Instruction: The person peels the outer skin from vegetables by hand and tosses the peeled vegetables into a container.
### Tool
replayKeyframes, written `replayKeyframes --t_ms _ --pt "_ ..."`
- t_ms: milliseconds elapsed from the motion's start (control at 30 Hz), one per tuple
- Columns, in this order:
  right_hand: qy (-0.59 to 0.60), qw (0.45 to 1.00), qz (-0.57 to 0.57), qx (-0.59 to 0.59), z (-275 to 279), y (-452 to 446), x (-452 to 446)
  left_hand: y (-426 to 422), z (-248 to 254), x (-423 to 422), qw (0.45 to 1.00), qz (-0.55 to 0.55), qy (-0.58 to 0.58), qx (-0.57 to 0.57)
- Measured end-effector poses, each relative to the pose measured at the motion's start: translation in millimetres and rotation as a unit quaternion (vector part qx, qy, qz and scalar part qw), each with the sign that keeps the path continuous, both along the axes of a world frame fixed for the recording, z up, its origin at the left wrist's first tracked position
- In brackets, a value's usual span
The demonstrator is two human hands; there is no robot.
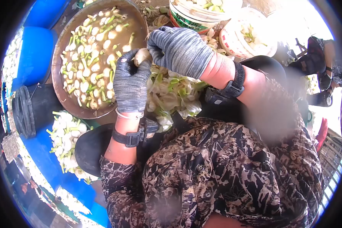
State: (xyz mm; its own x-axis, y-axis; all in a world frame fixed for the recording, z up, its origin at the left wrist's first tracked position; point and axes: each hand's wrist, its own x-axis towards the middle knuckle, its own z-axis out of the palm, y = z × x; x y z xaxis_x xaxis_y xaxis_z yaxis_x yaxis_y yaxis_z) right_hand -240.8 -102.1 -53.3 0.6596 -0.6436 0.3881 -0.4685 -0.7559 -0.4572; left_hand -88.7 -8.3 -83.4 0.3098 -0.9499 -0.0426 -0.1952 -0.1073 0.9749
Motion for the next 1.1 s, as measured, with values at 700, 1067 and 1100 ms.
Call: replayKeyframes --t_ms 700,1067,1100 --pt "-0.018 0.997 0.068 0.000 12 -4 -23 -6 9 -6 0.958 -0.125 0.257 0.035" --pt "-0.069 0.977 0.001 0.203 -6 -3 -21 -6 19 -10 0.971 -0.223 -0.063 -0.054" --pt "-0.078 0.982 -0.010 0.173 -3 0 -21 -5 21 -8 0.975 -0.221 0.032 -0.012"
